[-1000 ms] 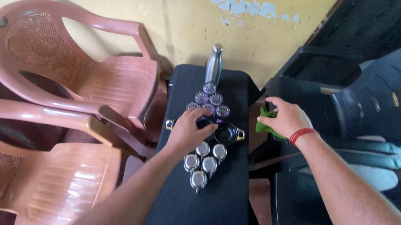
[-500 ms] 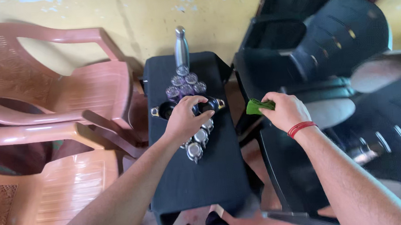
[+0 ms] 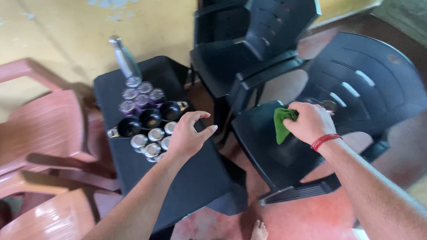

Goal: The person wipes metal cups and thermos flasks with a green cloth, then wipes the surfaces of several plastic chairs. The person handles the items one at a time, wiping each surface thoroughly.

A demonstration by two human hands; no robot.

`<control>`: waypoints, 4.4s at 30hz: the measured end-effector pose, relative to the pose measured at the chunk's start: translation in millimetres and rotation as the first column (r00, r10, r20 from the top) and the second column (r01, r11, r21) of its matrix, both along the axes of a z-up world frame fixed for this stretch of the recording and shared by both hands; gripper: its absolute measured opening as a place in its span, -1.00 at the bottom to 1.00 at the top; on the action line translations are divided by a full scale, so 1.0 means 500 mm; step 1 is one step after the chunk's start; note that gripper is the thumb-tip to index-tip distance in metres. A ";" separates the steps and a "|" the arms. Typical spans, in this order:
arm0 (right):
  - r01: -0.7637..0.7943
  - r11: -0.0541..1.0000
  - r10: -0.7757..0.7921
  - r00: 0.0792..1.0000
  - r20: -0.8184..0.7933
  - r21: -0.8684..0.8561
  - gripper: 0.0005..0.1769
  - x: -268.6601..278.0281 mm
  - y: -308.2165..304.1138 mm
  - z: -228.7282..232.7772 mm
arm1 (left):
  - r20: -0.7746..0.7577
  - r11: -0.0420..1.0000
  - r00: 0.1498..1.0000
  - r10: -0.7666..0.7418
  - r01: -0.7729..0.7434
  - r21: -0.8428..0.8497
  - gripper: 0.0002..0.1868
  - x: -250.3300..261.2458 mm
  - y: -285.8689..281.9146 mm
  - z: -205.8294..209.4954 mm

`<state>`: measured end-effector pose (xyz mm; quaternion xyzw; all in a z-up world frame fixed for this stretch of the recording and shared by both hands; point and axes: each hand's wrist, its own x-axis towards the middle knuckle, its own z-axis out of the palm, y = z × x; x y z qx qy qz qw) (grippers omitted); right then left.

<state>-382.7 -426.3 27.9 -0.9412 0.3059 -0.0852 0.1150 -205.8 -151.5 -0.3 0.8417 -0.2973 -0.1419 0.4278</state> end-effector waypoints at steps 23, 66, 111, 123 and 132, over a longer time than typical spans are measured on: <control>0.162 0.958 -0.081 0.944 -0.321 0.235 0.13 -0.119 -0.469 -0.336 | -0.039 0.973 0.992 0.124 -0.114 0.199 -0.55 -0.295 -0.282 -0.075; -0.764 0.640 0.397 0.425 0.813 0.087 -0.72 0.126 0.018 0.233 | -0.741 0.553 0.668 0.072 -0.645 -0.528 -0.09 -0.285 -0.128 0.043; -0.916 0.094 0.611 0.362 0.704 0.389 -0.48 0.062 0.178 0.029 | -0.668 0.229 0.690 0.281 -0.724 -0.651 -0.41 -0.097 -0.035 0.082; -0.939 -0.048 0.577 0.253 0.776 0.341 -0.55 0.221 0.172 0.154 | -0.783 0.298 0.608 -0.129 -0.729 -0.616 -0.19 -0.159 -0.085 0.136; -0.817 -0.104 0.638 0.383 0.668 0.567 -0.55 0.069 0.148 0.153 | -0.599 0.019 0.797 -0.069 -0.600 -0.800 -0.21 -0.105 -0.002 0.163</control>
